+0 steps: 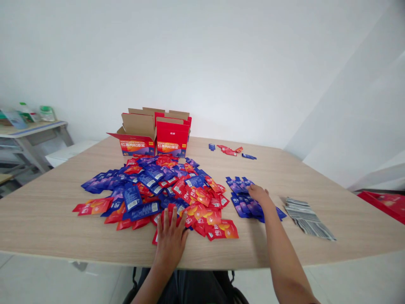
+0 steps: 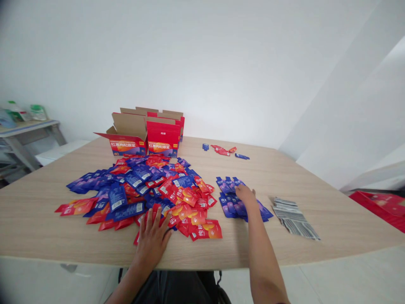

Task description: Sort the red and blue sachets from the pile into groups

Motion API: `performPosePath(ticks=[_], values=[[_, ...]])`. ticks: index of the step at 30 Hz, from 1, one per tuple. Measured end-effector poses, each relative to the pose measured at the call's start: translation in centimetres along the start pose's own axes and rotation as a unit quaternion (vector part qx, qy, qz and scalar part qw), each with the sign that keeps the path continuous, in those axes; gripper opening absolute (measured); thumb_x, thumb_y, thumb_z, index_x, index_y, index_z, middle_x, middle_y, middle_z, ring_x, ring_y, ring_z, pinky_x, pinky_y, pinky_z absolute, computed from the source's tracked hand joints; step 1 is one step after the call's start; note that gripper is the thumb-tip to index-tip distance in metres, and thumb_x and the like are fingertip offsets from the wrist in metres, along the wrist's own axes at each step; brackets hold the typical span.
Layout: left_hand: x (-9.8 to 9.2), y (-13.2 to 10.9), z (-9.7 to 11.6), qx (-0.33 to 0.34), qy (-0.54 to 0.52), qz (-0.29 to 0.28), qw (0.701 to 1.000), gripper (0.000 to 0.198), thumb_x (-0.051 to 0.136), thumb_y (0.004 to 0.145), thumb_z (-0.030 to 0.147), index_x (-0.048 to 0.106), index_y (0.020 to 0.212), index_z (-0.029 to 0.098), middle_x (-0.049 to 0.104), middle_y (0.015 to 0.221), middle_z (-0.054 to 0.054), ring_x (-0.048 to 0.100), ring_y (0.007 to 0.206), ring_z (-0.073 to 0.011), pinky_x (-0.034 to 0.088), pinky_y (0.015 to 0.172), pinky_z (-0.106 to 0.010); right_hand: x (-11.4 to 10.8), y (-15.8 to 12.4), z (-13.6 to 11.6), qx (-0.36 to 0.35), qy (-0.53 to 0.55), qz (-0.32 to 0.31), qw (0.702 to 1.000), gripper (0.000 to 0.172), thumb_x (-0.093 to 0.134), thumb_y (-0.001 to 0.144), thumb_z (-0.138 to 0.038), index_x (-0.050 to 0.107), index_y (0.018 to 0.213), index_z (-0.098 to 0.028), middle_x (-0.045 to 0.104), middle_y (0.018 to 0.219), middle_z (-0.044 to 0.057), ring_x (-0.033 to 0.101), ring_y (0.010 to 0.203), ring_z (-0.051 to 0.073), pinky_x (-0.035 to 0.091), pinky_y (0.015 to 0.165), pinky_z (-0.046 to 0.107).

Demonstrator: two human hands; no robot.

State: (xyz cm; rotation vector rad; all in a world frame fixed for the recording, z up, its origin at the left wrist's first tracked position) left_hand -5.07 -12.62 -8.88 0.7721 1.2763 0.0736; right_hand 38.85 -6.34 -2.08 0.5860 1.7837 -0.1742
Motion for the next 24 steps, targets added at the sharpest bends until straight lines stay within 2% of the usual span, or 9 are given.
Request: performPosePath(ticks=[4, 6, 10, 13, 15, 18, 21, 24], values=[[0.0, -0.1, -0.1, 0.006, -0.002, 0.002, 1.000, 0.051, 0.060, 0.092, 0.032, 0.057, 0.143, 0.030, 0.047, 0.156, -0.013, 0.032, 0.148, -0.0423, 0.031, 0.116, -0.063, 0.3, -0.4, -5.3, -0.114, 0.070, -0.035, 0.990, 0.024, 0.059, 0.097, -0.029, 0.072, 0.116, -0.021, 0.071, 0.122, 0.010, 0.067, 0.114, 0.024, 0.051, 0.102, 0.040], [0.0, -0.2, -0.2, 0.010, 0.000, 0.003, 1.000, 0.051, 0.059, 0.093, 0.033, 0.057, 0.143, 0.030, 0.047, 0.156, -0.013, 0.032, 0.148, -0.0421, 0.031, 0.116, -0.063, 1.0, -0.5, -9.0, -0.185, 0.112, -0.052, 0.975, 0.028, 0.056, 0.096, -0.026, 0.074, 0.117, -0.023, 0.073, 0.123, 0.008, 0.066, 0.118, 0.023, 0.049, 0.105, 0.037], [0.0, -0.2, -0.4, 0.017, 0.012, 0.009, 1.000, 0.050, 0.060, 0.092, 0.035, 0.059, 0.142, 0.030, 0.047, 0.156, -0.012, 0.032, 0.148, -0.0420, 0.032, 0.116, -0.062, 3.3, -0.7, -16.7, -0.289, 0.175, -0.075, 0.938, 0.045, 0.048, 0.098, -0.025, 0.059, 0.141, -0.027, 0.063, 0.141, 0.004, 0.061, 0.127, 0.020, 0.048, 0.108, 0.037], [0.1, -0.2, -0.4, 0.022, 0.020, 0.009, 1.000, 0.051, 0.060, 0.093, 0.035, 0.057, 0.143, 0.030, 0.046, 0.157, -0.012, 0.033, 0.148, -0.0416, 0.033, 0.115, -0.061, 5.5, -1.2, -20.7, -0.334, 0.184, -0.094, 0.920, 0.055, 0.052, 0.094, -0.019, 0.051, 0.148, -0.030, 0.057, 0.149, 0.002, 0.054, 0.135, 0.020, 0.041, 0.114, 0.038], [0.1, -0.1, -0.4, 0.023, 0.023, 0.008, 0.999, 0.051, 0.060, 0.092, 0.035, 0.057, 0.143, 0.031, 0.046, 0.157, -0.011, 0.033, 0.147, -0.0411, 0.034, 0.115, -0.061, 6.8, -1.7, -21.9, -0.346, 0.177, -0.102, 0.916, 0.057, 0.056, 0.091, -0.015, 0.054, 0.146, -0.030, 0.059, 0.146, 0.004, 0.053, 0.136, 0.022, 0.038, 0.115, 0.042], [0.1, -0.2, -0.4, 0.021, 0.023, 0.008, 0.999, 0.051, 0.061, 0.092, 0.033, 0.058, 0.142, 0.031, 0.046, 0.157, -0.012, 0.033, 0.148, -0.0412, 0.034, 0.114, -0.061, 7.9, -2.4, -22.2, -0.345, 0.162, -0.096, 0.919, 0.056, 0.062, 0.088, -0.014, 0.058, 0.143, -0.025, 0.062, 0.141, 0.010, 0.053, 0.133, 0.028, 0.034, 0.115, 0.047], [0.1, -0.3, -0.5, 0.027, 0.020, 0.007, 0.999, 0.050, 0.060, 0.092, 0.031, 0.058, 0.143, 0.030, 0.044, 0.157, -0.014, 0.029, 0.149, -0.0418, 0.032, 0.115, -0.062, 7.7, -2.5, -21.6, -0.339, 0.151, -0.081, 0.925, 0.052, 0.068, 0.088, -0.018, 0.060, 0.139, -0.023, 0.064, 0.133, 0.012, 0.052, 0.126, 0.029, 0.033, 0.111, 0.047], [0.2, -0.2, -0.7, 0.037, 0.018, 0.000, 0.999, 0.051, 0.058, 0.093, 0.033, 0.056, 0.144, 0.029, 0.043, 0.158, -0.015, 0.027, 0.150, -0.0424, 0.032, 0.115, -0.063, 6.8, -2.3, -21.1, -0.336, 0.151, -0.071, 0.927, 0.037, 0.071, 0.088, -0.021, 0.069, 0.125, -0.024, 0.068, 0.120, 0.010, 0.055, 0.114, 0.027, 0.036, 0.104, 0.043]])
Point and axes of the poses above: each hand's wrist, its own y-axis towards the middle knuckle, its own x-axis out of the palm, z = x × y, the point moved 1 cm from there along y, towards the middle knuckle
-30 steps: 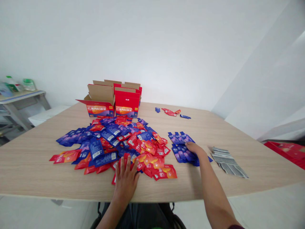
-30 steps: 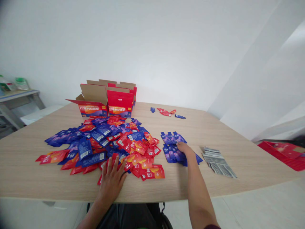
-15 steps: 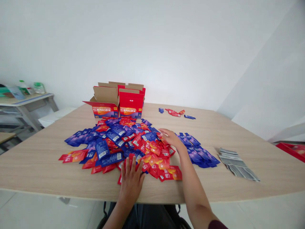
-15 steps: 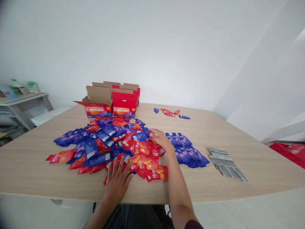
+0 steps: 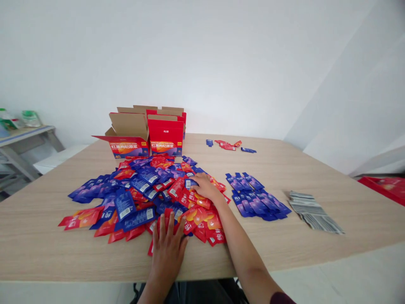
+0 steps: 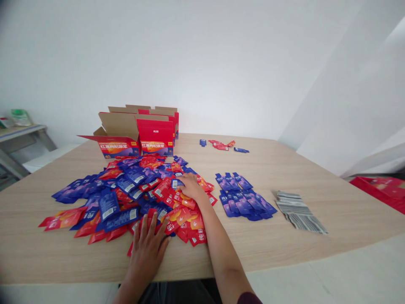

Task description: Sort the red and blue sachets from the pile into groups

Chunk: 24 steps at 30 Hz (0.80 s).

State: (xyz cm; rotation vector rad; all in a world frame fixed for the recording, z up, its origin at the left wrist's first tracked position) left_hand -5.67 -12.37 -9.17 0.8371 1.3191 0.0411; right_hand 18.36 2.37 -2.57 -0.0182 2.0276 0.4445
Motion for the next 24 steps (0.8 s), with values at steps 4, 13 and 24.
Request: performPosePath(ticks=[4, 13, 24], values=[[0.1, 0.2, -0.1, 0.005, 0.005, -0.008, 1.000, 0.052, 0.057, 0.094, 0.036, 0.055, 0.145, 0.029, 0.044, 0.157, -0.015, 0.028, 0.149, -0.0431, 0.034, 0.114, -0.063, -1.7, -0.2, 0.0, -0.006, 0.018, 0.024, 1.000, 0.018, 0.072, 0.087, -0.019, 0.072, 0.104, -0.024, 0.070, 0.104, 0.005, 0.057, 0.100, 0.022, 0.039, 0.094, 0.037], [0.2, 0.0, -0.1, -0.002, 0.000, 0.009, 1.000, 0.052, 0.058, 0.093, 0.033, 0.056, 0.145, 0.031, 0.044, 0.158, -0.013, 0.027, 0.150, -0.0413, 0.031, 0.115, -0.062, -8.9, -3.5, 3.9, 0.024, 0.072, 0.195, 0.978, 0.015, 0.060, 0.091, -0.037, 0.064, 0.089, -0.023, 0.067, 0.091, 0.004, 0.060, 0.089, 0.022, 0.045, 0.085, 0.035], [0.3, 0.0, -0.1, 0.003, 0.005, 0.005, 1.000, 0.052, 0.057, 0.093, 0.034, 0.056, 0.144, 0.030, 0.042, 0.159, -0.013, 0.023, 0.152, -0.0398, 0.033, 0.115, -0.062, -12.4, -11.4, 15.2, 0.230, 0.092, 0.379, 0.892, 0.051, 0.051, 0.083, -0.072, 0.060, 0.085, -0.022, 0.070, 0.079, 0.005, 0.064, 0.077, 0.023, 0.049, 0.073, 0.036]])
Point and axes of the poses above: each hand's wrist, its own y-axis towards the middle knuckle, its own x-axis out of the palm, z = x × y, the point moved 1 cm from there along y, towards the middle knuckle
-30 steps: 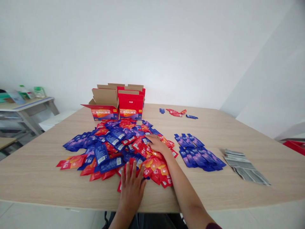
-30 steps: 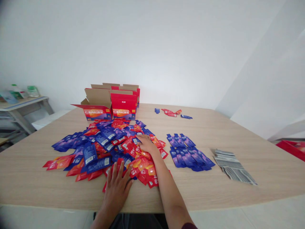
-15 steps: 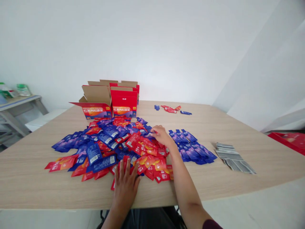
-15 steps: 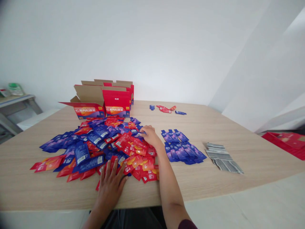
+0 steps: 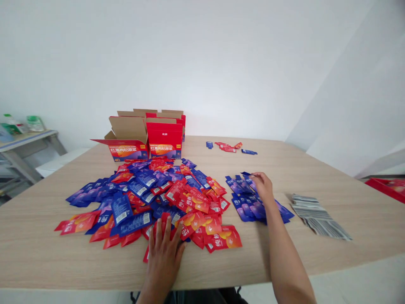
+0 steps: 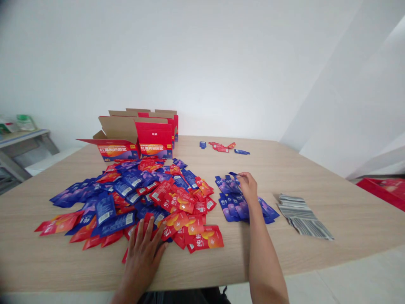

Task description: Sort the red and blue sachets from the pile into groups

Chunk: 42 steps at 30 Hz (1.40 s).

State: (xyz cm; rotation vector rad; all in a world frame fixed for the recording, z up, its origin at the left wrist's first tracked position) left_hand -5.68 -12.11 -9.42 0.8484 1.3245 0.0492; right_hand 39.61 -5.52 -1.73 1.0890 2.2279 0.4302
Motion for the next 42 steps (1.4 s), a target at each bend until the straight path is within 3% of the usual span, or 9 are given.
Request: performPosePath(ticks=[6, 13, 17, 21, 24, 27, 32, 38, 42], values=[[-0.1, 0.0, -0.2, 0.007, 0.000, -0.004, 1.000, 0.052, 0.058, 0.092, 0.036, 0.057, 0.144, 0.028, 0.043, 0.157, -0.016, 0.024, 0.152, -0.0420, 0.035, 0.113, -0.063, 0.2, 0.8, 2.6, 0.014, -0.075, 0.029, 0.997, 0.044, 0.067, 0.074, -0.065, 0.053, 0.067, -0.024, 0.064, 0.072, 0.004, 0.056, 0.072, 0.021, 0.046, 0.075, 0.035], [0.0, 0.0, -0.2, 0.003, -0.007, -0.006, 1.000, 0.051, 0.056, 0.094, 0.037, 0.057, 0.144, 0.028, 0.042, 0.159, -0.015, 0.021, 0.153, -0.0405, 0.033, 0.114, -0.063, 0.4, 1.6, 6.1, 0.012, -0.131, -0.016, 0.991, 0.017, 0.057, 0.073, -0.035, 0.064, 0.080, -0.022, 0.071, 0.086, 0.007, 0.064, 0.080, 0.024, 0.052, 0.078, 0.038], [0.0, 0.0, -0.2, 0.005, -0.006, -0.004, 1.000, 0.050, 0.056, 0.093, 0.038, 0.059, 0.142, 0.027, 0.044, 0.158, -0.016, 0.022, 0.152, -0.0410, 0.034, 0.114, -0.063, 0.2, 1.6, 6.7, -0.004, -0.183, -0.061, 0.981, 0.025, 0.052, 0.071, -0.020, 0.071, 0.087, -0.022, 0.074, 0.096, 0.009, 0.065, 0.102, 0.027, 0.050, 0.094, 0.042], [-0.1, 0.0, -0.2, 0.004, -0.009, -0.014, 1.000, 0.051, 0.056, 0.094, 0.037, 0.058, 0.143, 0.026, 0.044, 0.158, -0.016, 0.023, 0.152, -0.0411, 0.033, 0.115, -0.063, 0.2, 0.9, 6.5, 0.017, -0.256, -0.116, 0.960, 0.035, 0.050, 0.073, -0.014, 0.075, 0.097, -0.019, 0.070, 0.119, 0.014, 0.062, 0.117, 0.029, 0.047, 0.101, 0.043], [0.0, 0.0, -0.1, -0.004, -0.009, -0.019, 1.000, 0.051, 0.055, 0.094, 0.037, 0.057, 0.144, 0.028, 0.043, 0.158, -0.015, 0.021, 0.153, -0.0404, 0.032, 0.115, -0.064, 0.3, 0.2, 5.7, 0.041, -0.311, -0.146, 0.938, 0.038, 0.049, 0.082, -0.016, 0.075, 0.109, -0.020, 0.064, 0.133, 0.017, 0.057, 0.127, 0.033, 0.041, 0.107, 0.052], [0.0, 0.0, 0.0, -0.008, -0.008, -0.018, 1.000, 0.050, 0.055, 0.094, 0.036, 0.057, 0.143, 0.028, 0.042, 0.159, -0.015, 0.021, 0.153, -0.0403, 0.032, 0.116, -0.063, 1.0, -0.5, 4.2, 0.044, -0.351, -0.172, 0.919, 0.040, 0.046, 0.094, -0.030, 0.069, 0.126, -0.019, 0.055, 0.144, 0.020, 0.051, 0.134, 0.036, 0.033, 0.112, 0.057], [-0.2, 0.1, 0.1, -0.001, -0.004, -0.008, 1.000, 0.050, 0.056, 0.093, 0.038, 0.058, 0.143, 0.028, 0.044, 0.157, -0.015, 0.025, 0.151, -0.0413, 0.032, 0.115, -0.062, 3.3, -2.3, 1.8, 0.036, -0.386, -0.227, 0.893, 0.074, 0.047, 0.094, -0.065, 0.046, 0.151, -0.019, 0.039, 0.157, 0.025, 0.043, 0.140, 0.042, 0.030, 0.112, 0.059], [0.0, 0.0, -0.1, 0.000, 0.000, -0.011, 1.000, 0.052, 0.057, 0.094, 0.039, 0.055, 0.145, 0.031, 0.043, 0.158, -0.013, 0.027, 0.151, -0.0412, 0.033, 0.115, -0.061, 4.1, -3.2, 1.3, 0.043, -0.397, -0.298, 0.867, 0.057, 0.046, 0.098, -0.057, 0.057, 0.144, -0.025, 0.050, 0.151, 0.019, 0.045, 0.140, 0.041, 0.030, 0.113, 0.060], [0.0, -0.1, 0.0, -0.002, -0.001, -0.007, 1.000, 0.053, 0.059, 0.093, 0.039, 0.055, 0.145, 0.031, 0.044, 0.158, -0.013, 0.028, 0.150, -0.0422, 0.032, 0.115, -0.062, 4.0, -3.4, 0.6, 0.030, -0.383, -0.294, 0.875, 0.056, 0.046, 0.099, -0.050, 0.058, 0.142, -0.018, 0.054, 0.147, 0.023, 0.045, 0.139, 0.042, 0.027, 0.113, 0.066]])
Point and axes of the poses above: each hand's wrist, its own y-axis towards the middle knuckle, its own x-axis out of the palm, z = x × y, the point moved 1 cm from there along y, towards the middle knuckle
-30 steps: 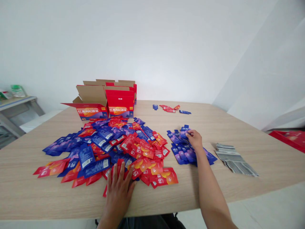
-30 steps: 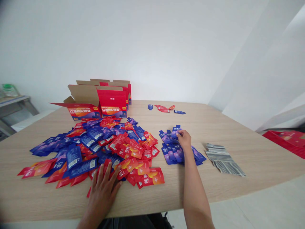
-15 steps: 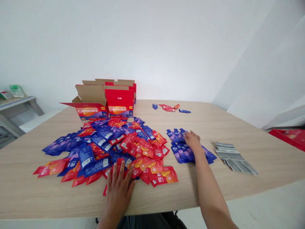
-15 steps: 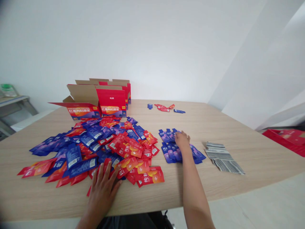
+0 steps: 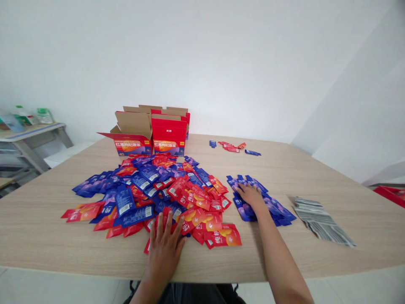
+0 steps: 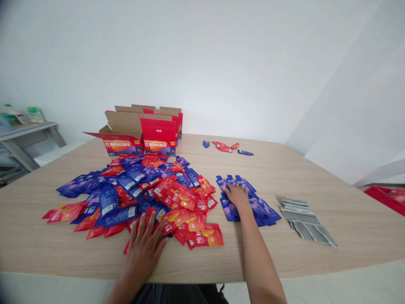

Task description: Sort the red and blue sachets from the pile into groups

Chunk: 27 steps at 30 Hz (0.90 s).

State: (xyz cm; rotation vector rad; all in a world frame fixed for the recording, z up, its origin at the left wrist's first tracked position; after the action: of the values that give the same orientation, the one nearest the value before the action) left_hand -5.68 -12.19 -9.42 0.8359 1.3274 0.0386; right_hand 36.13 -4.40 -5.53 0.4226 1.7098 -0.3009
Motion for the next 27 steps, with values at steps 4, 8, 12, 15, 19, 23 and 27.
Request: performPosePath(ticks=[4, 8, 12, 15, 19, 23, 27], values=[[0.1, -0.2, 0.2, -0.015, -0.004, 0.009, 1.000, 0.051, 0.060, 0.092, 0.035, 0.057, 0.143, 0.032, 0.044, 0.158, -0.012, 0.027, 0.151, -0.0405, 0.030, 0.117, -0.061, -1.8, -1.0, -1.7, -0.064, 0.045, 0.036, 0.996, 0.053, 0.049, 0.097, -0.042, 0.058, 0.140, -0.013, 0.053, 0.148, 0.022, 0.042, 0.143, 0.038, 0.023, 0.118, 0.062], [0.4, -0.4, 0.2, -0.013, -0.003, 0.028, 1.000, 0.052, 0.060, 0.092, 0.032, 0.056, 0.144, 0.034, 0.044, 0.159, -0.009, 0.024, 0.152, -0.0383, 0.030, 0.117, -0.060, -4.8, -1.6, -4.4, -0.180, 0.118, 0.033, 0.976, 0.039, 0.046, 0.097, -0.036, 0.071, 0.122, -0.020, 0.071, 0.127, 0.013, 0.065, 0.121, 0.027, 0.048, 0.106, 0.043], [0.3, -0.4, 0.1, -0.009, 0.001, 0.031, 0.999, 0.054, 0.060, 0.092, 0.032, 0.054, 0.145, 0.034, 0.043, 0.159, -0.009, 0.025, 0.152, -0.0380, 0.032, 0.117, -0.059, -6.8, -0.3, -8.5, -0.266, 0.168, 0.006, 0.949, 0.033, 0.050, 0.096, -0.036, 0.075, 0.115, -0.024, 0.076, 0.116, 0.007, 0.071, 0.106, 0.026, 0.055, 0.096, 0.039], [-0.2, -0.2, 0.2, -0.010, 0.002, 0.021, 1.000, 0.053, 0.060, 0.092, 0.033, 0.055, 0.144, 0.033, 0.043, 0.159, -0.010, 0.026, 0.151, -0.0387, 0.032, 0.116, -0.060, -6.1, 1.0, -12.6, -0.297, 0.181, -0.017, 0.937, 0.035, 0.048, 0.098, -0.033, 0.070, 0.124, -0.022, 0.075, 0.121, 0.005, 0.071, 0.107, 0.022, 0.055, 0.096, 0.035], [-0.5, 0.0, 0.3, -0.009, 0.001, 0.003, 1.000, 0.053, 0.061, 0.091, 0.033, 0.056, 0.144, 0.033, 0.045, 0.158, -0.010, 0.028, 0.150, -0.0393, 0.033, 0.115, -0.060, -2.8, 0.8, -17.7, -0.295, 0.156, -0.018, 0.943, 0.036, 0.043, 0.102, -0.029, 0.064, 0.129, -0.019, 0.071, 0.126, 0.010, 0.067, 0.114, 0.022, 0.050, 0.100, 0.035], [-0.3, 0.0, 0.1, -0.009, -0.003, -0.003, 1.000, 0.052, 0.059, 0.092, 0.034, 0.057, 0.143, 0.031, 0.044, 0.158, -0.011, 0.026, 0.151, -0.0396, 0.032, 0.115, -0.062, -0.1, -0.7, -20.6, -0.265, 0.098, -0.010, 0.959, 0.032, 0.058, 0.097, -0.034, 0.067, 0.122, -0.016, 0.070, 0.121, 0.018, 0.063, 0.118, 0.032, 0.045, 0.102, 0.044], [0.0, 0.0, 0.0, -0.001, -0.013, -0.007, 1.000, 0.050, 0.057, 0.093, 0.035, 0.058, 0.142, 0.028, 0.041, 0.160, -0.014, 0.023, 0.152, -0.0411, 0.029, 0.116, -0.064, 0.2, -1.6, -21.6, -0.234, 0.063, -0.002, 0.970, 0.041, 0.055, 0.098, -0.037, 0.059, 0.133, -0.015, 0.067, 0.125, 0.022, 0.061, 0.118, 0.035, 0.043, 0.101, 0.047]])
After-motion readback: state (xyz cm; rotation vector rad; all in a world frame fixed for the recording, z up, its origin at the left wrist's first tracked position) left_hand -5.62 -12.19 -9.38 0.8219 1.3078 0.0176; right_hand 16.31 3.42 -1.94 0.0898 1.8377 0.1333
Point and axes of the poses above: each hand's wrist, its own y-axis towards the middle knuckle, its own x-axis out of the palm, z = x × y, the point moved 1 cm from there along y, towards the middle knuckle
